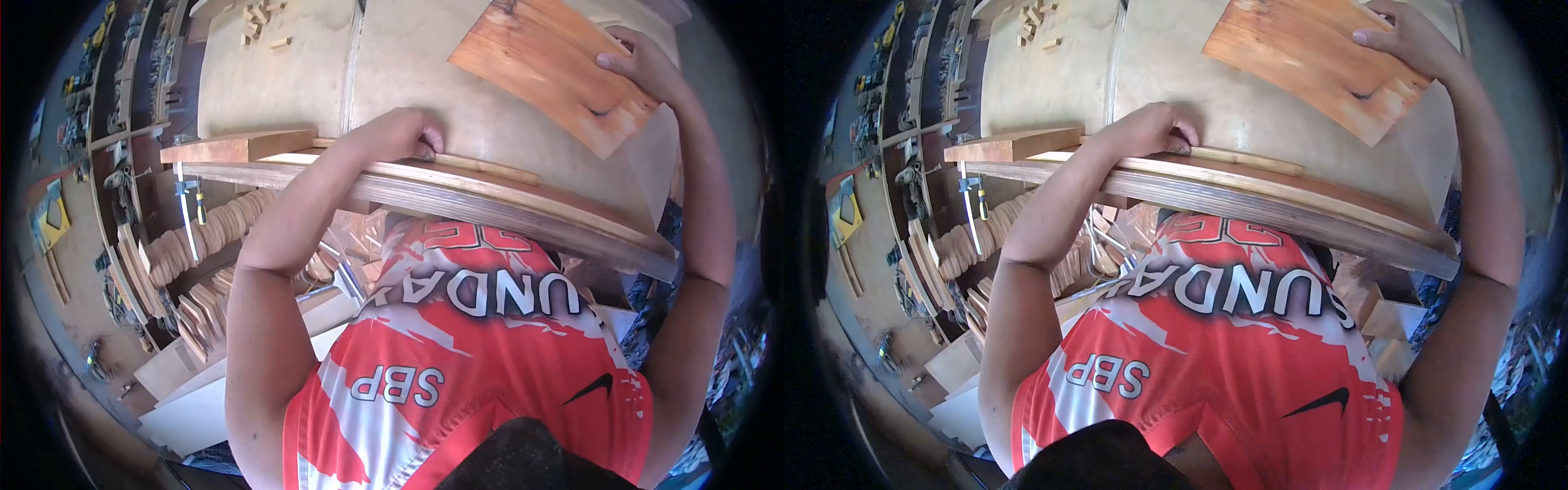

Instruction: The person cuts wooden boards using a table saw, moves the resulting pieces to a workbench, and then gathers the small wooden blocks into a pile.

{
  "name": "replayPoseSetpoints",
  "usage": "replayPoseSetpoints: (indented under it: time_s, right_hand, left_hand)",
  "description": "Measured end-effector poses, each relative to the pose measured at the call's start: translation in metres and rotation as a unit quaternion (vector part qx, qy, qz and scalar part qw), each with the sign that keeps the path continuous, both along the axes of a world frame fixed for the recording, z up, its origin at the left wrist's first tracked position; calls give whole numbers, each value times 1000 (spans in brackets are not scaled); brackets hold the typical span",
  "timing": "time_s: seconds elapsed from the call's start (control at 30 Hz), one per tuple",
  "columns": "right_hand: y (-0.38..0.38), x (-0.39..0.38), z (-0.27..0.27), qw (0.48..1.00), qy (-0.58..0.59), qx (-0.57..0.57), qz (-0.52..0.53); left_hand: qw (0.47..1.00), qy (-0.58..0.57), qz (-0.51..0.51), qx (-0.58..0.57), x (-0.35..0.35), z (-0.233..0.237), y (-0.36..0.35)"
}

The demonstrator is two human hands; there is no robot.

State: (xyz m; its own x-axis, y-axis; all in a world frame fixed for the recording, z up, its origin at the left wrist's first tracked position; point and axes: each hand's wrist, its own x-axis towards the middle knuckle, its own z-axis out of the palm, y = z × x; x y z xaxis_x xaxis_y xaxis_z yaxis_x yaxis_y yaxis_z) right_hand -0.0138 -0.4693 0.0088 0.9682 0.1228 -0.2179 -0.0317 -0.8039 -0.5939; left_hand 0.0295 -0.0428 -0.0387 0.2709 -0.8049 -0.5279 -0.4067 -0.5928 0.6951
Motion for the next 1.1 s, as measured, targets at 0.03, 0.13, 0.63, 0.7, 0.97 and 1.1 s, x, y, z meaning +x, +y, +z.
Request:
replayPoseSetpoints:
  time_s: [0.03,0.13,0.63,0.7,0.97,1.1]
  right_hand:
    - [2,6,-3,1000,8,9,10]
    - [16,19,-13,999,19,23,26]
    - [117,62,-54,995,20,44,86]
    - [121,61,-71,992,38,61,104]
    - [183,58,-69,995,-16,16,97]
    - [225,73,-80,993,-68,-52,77]
  left_hand:
    - [1000,0,6,1,-1,-2,-1]
    - [996,-69,-53,-27,-1,-10,-2]
    - [992,-101,71,28,17,17,78]
    - [985,-133,115,-6,15,25,104]
    - [895,-330,282,-102,-40,32,138]
    - [877,-330,350,-16,-24,31,108]
